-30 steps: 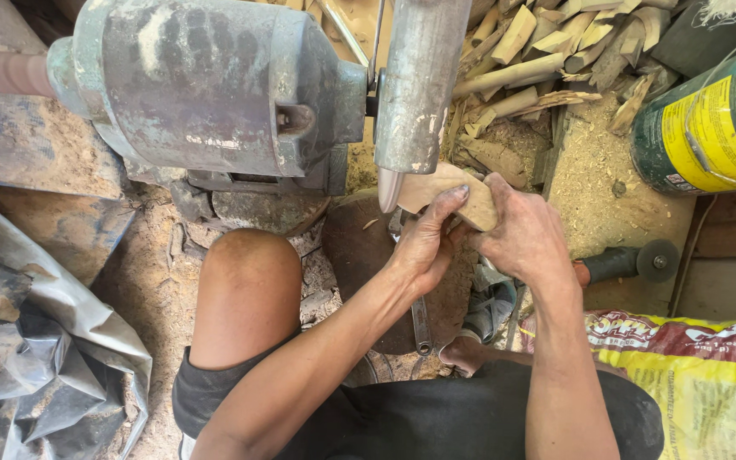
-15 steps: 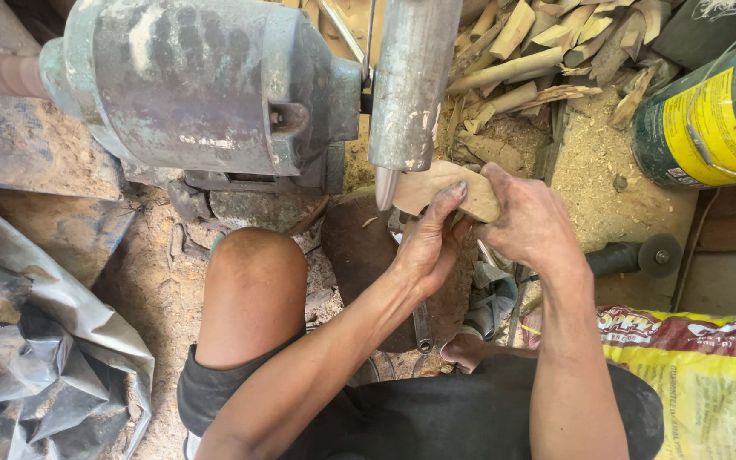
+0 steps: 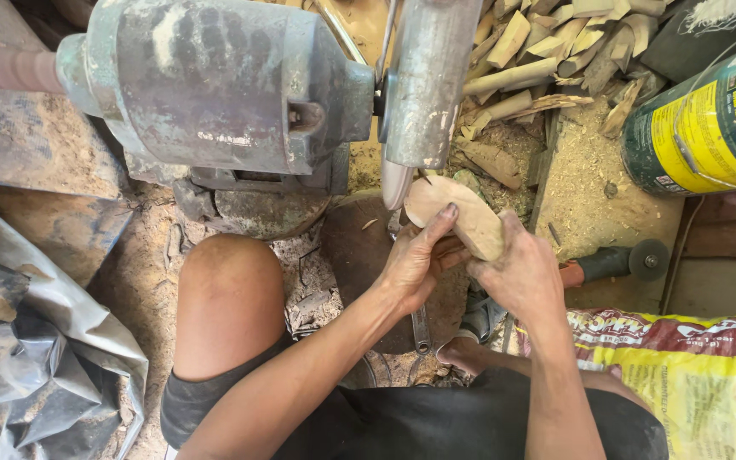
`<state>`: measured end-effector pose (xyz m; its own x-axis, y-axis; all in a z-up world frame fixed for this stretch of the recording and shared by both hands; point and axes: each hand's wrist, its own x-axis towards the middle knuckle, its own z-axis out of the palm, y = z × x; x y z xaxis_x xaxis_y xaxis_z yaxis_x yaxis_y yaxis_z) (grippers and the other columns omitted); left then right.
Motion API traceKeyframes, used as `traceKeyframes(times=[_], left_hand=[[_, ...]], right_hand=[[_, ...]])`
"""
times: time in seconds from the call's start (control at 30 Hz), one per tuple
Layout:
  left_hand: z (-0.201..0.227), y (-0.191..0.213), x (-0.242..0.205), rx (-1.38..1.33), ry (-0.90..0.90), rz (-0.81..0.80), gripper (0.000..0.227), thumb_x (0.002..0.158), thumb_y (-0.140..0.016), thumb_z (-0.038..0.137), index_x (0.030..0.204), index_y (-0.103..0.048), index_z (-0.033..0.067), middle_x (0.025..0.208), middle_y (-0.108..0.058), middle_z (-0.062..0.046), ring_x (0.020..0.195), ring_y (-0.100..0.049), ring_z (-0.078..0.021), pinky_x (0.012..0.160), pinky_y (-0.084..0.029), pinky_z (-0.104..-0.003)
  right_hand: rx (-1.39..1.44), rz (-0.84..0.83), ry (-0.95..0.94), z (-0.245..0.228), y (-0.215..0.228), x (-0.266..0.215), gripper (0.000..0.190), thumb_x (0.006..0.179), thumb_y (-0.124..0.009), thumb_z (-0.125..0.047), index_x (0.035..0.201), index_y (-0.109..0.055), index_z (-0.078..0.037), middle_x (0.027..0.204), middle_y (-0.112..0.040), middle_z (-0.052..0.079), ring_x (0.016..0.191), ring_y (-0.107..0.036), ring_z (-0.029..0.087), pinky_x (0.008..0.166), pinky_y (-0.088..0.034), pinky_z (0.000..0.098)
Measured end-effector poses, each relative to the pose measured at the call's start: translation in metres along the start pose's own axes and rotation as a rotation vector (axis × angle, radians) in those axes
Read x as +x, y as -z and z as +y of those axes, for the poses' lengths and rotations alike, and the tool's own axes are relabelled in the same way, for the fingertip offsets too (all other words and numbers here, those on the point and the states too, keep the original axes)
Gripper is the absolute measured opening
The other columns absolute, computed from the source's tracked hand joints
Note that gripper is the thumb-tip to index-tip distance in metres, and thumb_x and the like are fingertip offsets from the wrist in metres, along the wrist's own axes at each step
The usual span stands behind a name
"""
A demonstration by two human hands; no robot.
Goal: The person holds a small wooden piece against a rotating grinding wheel, repeatedly pressing and rotating the wood to shape its edges. The person adjusts the wood's orientation frequently to grind different sides.
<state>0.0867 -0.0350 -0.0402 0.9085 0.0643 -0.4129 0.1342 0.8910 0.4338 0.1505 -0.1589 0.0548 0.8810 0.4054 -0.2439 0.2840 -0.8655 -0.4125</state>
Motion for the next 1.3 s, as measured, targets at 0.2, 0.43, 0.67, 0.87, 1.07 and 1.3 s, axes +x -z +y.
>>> traceKeyframes(times=[0.2, 0.43, 0.67, 0.87, 1.07, 1.3], left_hand=[[0.010, -0.001, 0.003, 0.119, -0.069, 0.118, 0.064, 0.081, -0.081, 0.044, 0.125, -0.062, 0.0032, 0.112, -0.071, -0.011, 0.102, -0.069, -0.0231, 0.085, -0.057, -0.039], [0.017, 0.003, -0.003, 0.060, -0.104, 0.095, 0.048, 0.088, -0.077, 0.032, 0.120, -0.063, 0.0000, 0.105, -0.071, -0.012, 0.091, -0.072, -0.0205, 0.076, -0.063, -0.036], [0.016, -0.007, -0.001, 0.001, -0.137, 0.067, 0.048, 0.092, -0.075, 0.030, 0.122, -0.060, -0.0046, 0.109, -0.072, -0.016, 0.097, -0.073, -0.0248, 0.083, -0.063, -0.039], [0.011, -0.015, 0.004, -0.012, -0.153, 0.070, 0.057, 0.091, -0.075, 0.034, 0.128, -0.059, -0.0068, 0.116, -0.071, -0.017, 0.105, -0.072, -0.0244, 0.090, -0.063, -0.038], [0.010, -0.019, 0.009, 0.023, -0.177, 0.085, 0.062, 0.090, -0.074, 0.038, 0.132, -0.057, -0.0046, 0.122, -0.069, -0.016, 0.113, -0.070, -0.0245, 0.092, -0.062, -0.037], [0.011, -0.029, 0.012, 0.043, -0.210, 0.098, 0.064, 0.089, -0.073, 0.042, 0.132, -0.056, -0.0017, 0.123, -0.066, -0.014, 0.114, -0.068, -0.0245, 0.094, -0.061, -0.041]], right_hand=[[-0.024, 0.063, -0.050, -0.021, -0.013, -0.013, 0.056, 0.070, -0.080, -0.017, 0.116, -0.057, 0.006, 0.081, -0.071, 0.028, 0.077, -0.074, 0.042, 0.071, -0.060, 0.0499], [-0.042, 0.064, -0.034, -0.028, -0.016, -0.012, 0.060, 0.066, -0.084, -0.020, 0.116, -0.057, 0.003, 0.082, -0.070, 0.030, 0.082, -0.070, 0.049, 0.074, -0.056, 0.0551], [-0.101, 0.008, 0.013, -0.011, -0.005, 0.010, 0.069, 0.064, -0.084, -0.020, 0.124, -0.057, 0.002, 0.083, -0.071, 0.028, 0.081, -0.071, 0.045, 0.076, -0.056, 0.0533], [-0.193, -0.083, 0.094, 0.001, 0.014, 0.033, 0.067, 0.065, -0.084, -0.022, 0.124, -0.059, -0.004, 0.084, -0.072, 0.025, 0.083, -0.071, 0.044, 0.078, -0.057, 0.0531], [-0.258, -0.179, 0.124, -0.002, 0.028, 0.058, 0.054, 0.069, -0.083, -0.019, 0.117, -0.061, -0.008, 0.088, -0.074, 0.020, 0.084, -0.072, 0.038, 0.081, -0.057, 0.0510], [-0.289, -0.245, 0.180, 0.000, 0.041, 0.088, 0.081, 0.068, -0.081, -0.012, 0.143, -0.052, -0.009, 0.094, -0.074, 0.021, 0.084, -0.073, 0.035, 0.084, -0.059, 0.0466]])
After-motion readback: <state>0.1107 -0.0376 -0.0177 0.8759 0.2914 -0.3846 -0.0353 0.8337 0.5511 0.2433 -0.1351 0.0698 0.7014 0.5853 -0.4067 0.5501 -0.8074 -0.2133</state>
